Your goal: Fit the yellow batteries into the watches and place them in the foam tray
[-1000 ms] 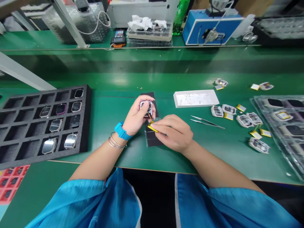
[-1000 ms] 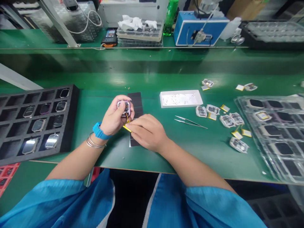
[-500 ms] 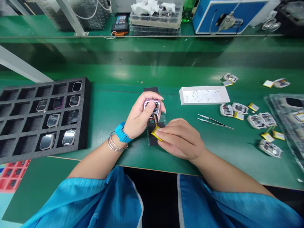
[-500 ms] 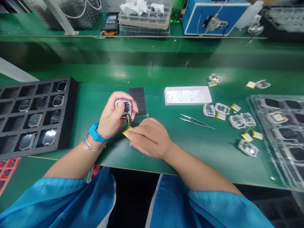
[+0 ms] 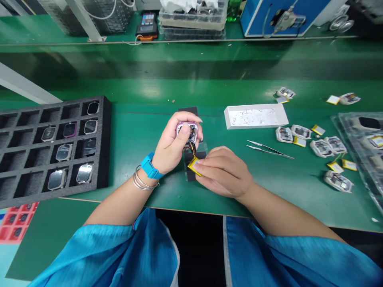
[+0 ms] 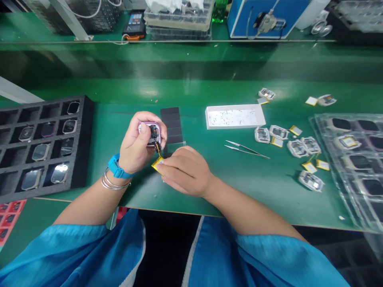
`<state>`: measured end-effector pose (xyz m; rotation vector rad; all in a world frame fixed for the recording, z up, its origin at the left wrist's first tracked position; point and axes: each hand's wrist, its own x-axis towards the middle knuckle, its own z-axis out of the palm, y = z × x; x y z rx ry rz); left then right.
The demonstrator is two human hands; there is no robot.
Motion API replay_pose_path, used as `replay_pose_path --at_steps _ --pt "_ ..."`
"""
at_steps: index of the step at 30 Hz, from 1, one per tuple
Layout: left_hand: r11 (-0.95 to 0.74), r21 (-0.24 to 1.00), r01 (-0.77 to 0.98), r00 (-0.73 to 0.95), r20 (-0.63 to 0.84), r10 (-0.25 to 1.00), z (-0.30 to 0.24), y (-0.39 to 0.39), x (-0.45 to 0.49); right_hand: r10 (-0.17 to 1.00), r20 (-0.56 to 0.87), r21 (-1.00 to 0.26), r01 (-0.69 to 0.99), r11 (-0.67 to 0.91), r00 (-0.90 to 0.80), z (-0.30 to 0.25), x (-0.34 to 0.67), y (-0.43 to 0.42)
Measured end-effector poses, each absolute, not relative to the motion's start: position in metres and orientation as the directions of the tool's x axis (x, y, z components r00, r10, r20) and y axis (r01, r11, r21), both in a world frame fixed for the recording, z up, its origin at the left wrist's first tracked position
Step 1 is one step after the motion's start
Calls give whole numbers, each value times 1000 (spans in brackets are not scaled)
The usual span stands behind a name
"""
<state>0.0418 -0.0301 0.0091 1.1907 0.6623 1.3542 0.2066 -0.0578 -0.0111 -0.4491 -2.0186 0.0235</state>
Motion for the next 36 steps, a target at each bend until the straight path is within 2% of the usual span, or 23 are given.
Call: replay_pose_path --at_steps 19,26,29,34,36 --pt "-194 895 -401 93 250 964 6 -34 39 336 863 -227 305 925 -378 -11 205 -58" --pt "-222 910 -350 132 283 950 6 -29 38 342 867 -236 306 922 -362 -8 206 -58" --pt "-113 930 -350 199 191 961 5 -25 40 391 873 -293 328 898 -291 0 206 -57" --pt "184 944 -275 266 -109 958 3 -31 51 498 849 -403 391 827 -178 11 210 -51" --pt "256 927 -274 278 -179 944 2 -34 56 548 821 -451 411 793 -157 12 211 -49"
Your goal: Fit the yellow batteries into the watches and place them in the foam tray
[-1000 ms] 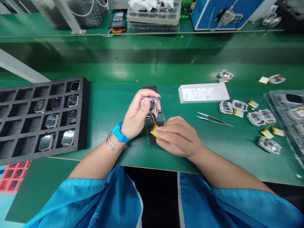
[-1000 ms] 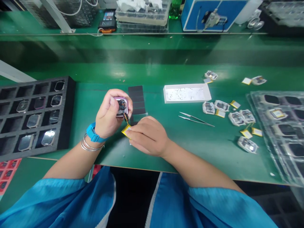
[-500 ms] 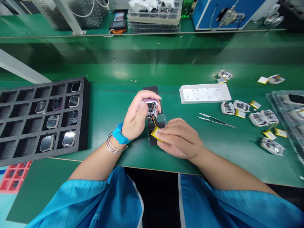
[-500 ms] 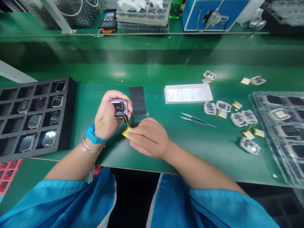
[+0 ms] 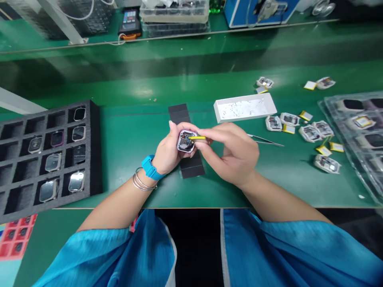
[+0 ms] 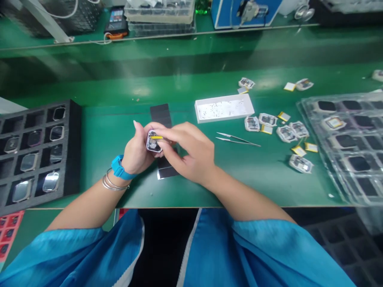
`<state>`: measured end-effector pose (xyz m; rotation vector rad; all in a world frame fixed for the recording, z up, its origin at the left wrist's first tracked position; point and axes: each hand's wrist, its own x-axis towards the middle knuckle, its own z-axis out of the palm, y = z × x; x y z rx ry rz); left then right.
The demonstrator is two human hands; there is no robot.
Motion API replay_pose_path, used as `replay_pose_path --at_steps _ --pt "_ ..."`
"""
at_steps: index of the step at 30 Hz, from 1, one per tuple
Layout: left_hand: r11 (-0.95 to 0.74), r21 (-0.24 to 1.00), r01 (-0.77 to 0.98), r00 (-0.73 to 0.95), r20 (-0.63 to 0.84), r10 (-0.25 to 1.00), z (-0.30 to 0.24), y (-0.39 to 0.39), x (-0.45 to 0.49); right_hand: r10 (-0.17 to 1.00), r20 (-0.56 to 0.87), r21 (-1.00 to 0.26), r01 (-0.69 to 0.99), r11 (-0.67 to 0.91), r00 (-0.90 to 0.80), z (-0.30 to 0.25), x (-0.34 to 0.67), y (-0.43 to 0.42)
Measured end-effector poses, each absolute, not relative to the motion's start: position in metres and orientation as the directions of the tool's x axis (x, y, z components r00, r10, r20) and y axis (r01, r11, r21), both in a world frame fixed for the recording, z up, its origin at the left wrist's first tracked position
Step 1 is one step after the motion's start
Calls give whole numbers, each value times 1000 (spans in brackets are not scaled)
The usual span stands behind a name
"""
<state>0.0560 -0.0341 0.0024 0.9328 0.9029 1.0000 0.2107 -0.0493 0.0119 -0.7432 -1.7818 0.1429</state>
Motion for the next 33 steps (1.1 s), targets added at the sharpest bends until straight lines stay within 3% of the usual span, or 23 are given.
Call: replay_pose_path --at_steps 6,11,33 --pt "357 874 -330 305 -259 916 3 -34 60 663 739 -550 458 698 -122 9 211 -46" --pt "433 826 -359 343 -315 885 3 -32 60 689 717 -589 438 679 -104 6 211 -42" --pt "422 816 -394 513 -186 838 3 -31 54 753 653 -644 462 610 -83 1 211 -38"
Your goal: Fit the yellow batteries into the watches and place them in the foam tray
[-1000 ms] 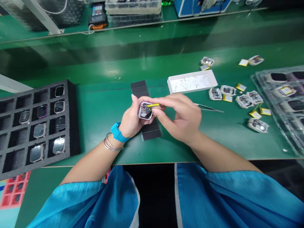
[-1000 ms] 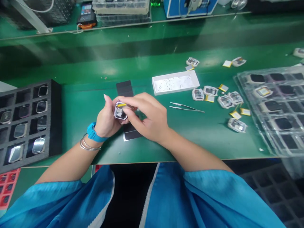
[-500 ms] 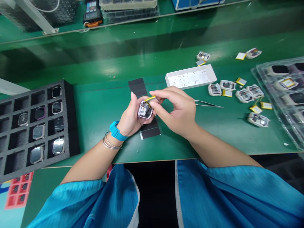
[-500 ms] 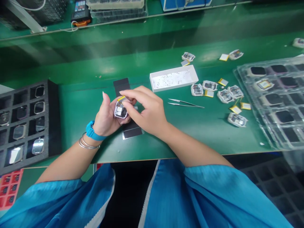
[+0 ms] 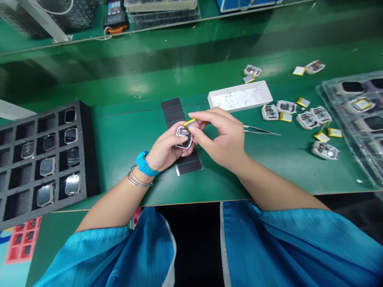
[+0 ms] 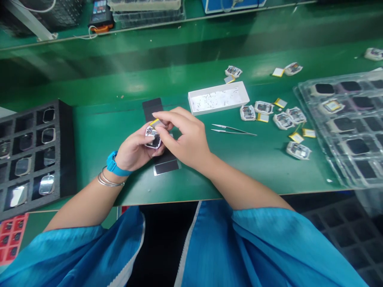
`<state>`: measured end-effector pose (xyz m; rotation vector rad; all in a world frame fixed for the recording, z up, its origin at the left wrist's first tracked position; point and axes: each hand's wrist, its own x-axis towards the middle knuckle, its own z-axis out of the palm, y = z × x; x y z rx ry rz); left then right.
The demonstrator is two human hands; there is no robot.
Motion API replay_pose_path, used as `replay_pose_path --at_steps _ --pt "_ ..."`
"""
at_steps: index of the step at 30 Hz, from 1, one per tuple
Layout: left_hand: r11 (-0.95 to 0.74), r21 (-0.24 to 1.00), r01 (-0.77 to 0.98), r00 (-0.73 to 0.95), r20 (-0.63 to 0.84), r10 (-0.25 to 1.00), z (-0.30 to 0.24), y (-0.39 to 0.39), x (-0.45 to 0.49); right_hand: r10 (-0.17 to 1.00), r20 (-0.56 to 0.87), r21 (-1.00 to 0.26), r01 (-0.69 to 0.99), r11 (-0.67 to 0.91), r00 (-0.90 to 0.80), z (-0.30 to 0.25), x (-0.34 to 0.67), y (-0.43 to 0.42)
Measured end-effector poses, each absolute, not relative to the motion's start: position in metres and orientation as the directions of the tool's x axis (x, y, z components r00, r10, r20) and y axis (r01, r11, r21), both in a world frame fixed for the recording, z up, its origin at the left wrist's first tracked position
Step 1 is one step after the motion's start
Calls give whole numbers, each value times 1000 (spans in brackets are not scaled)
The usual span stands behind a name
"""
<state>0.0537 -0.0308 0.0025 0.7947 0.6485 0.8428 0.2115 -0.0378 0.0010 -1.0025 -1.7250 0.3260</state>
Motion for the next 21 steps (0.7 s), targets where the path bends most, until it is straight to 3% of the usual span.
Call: replay_pose_path --at_steps 10,17,21 --pt "442 849 -289 456 -284 843 -2 -28 54 834 551 -762 402 508 -9 -4 207 -35" --pt "546 679 -490 384 -394 835 -2 -23 53 616 752 -415 556 720 -236 -20 207 -25" --pt "519 646 -561 346 -386 855 -6 -18 50 653 671 -408 561 721 -351 -25 211 -21"
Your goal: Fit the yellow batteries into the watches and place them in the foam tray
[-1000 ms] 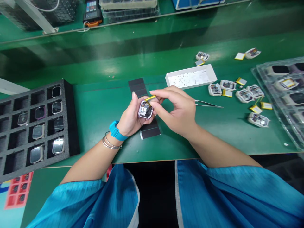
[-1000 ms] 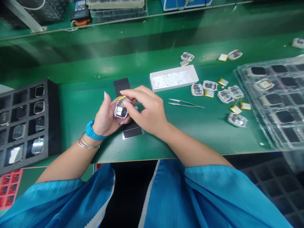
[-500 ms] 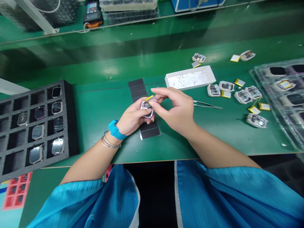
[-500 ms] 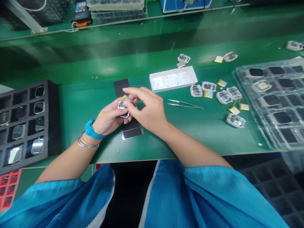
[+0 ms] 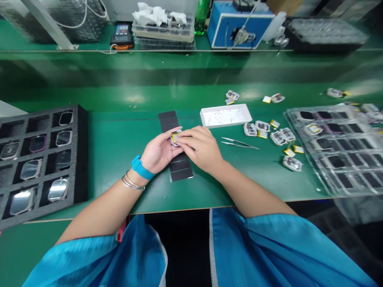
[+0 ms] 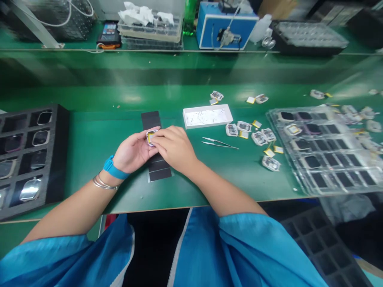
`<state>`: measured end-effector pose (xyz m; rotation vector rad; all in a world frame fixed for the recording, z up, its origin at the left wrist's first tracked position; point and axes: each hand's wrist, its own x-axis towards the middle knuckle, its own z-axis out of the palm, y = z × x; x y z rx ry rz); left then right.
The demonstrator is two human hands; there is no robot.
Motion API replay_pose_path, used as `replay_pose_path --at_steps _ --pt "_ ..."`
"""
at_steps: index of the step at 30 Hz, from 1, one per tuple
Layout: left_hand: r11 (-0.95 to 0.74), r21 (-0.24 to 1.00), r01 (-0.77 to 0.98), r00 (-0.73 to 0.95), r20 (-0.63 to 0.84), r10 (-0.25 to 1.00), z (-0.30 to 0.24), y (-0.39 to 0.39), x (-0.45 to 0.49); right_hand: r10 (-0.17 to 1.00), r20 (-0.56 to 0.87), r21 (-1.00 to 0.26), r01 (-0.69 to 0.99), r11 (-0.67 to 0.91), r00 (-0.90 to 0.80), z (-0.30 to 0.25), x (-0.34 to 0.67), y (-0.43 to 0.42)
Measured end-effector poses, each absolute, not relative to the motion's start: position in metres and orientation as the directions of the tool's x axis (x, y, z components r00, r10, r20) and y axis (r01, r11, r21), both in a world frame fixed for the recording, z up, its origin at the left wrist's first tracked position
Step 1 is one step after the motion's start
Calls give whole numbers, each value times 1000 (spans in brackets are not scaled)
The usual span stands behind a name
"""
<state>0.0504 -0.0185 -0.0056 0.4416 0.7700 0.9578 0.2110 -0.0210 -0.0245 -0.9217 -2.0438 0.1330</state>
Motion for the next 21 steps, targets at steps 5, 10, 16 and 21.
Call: replay_pose_path --at_steps 5,10,16,21 --pt "435 765 -476 327 -305 895 -1 -26 51 849 477 -661 545 516 -226 -18 209 -24" --pt "415 862 -291 346 -310 886 1 -26 46 941 244 -888 336 314 -236 -17 211 -14" --pt "392 904 -170 405 -298 864 8 -27 45 883 29 -999 -44 9 -468 -29 211 -6" --pt "358 925 -126 386 -286 877 10 -27 45 897 81 -996 -64 59 -435 -29 207 -9"
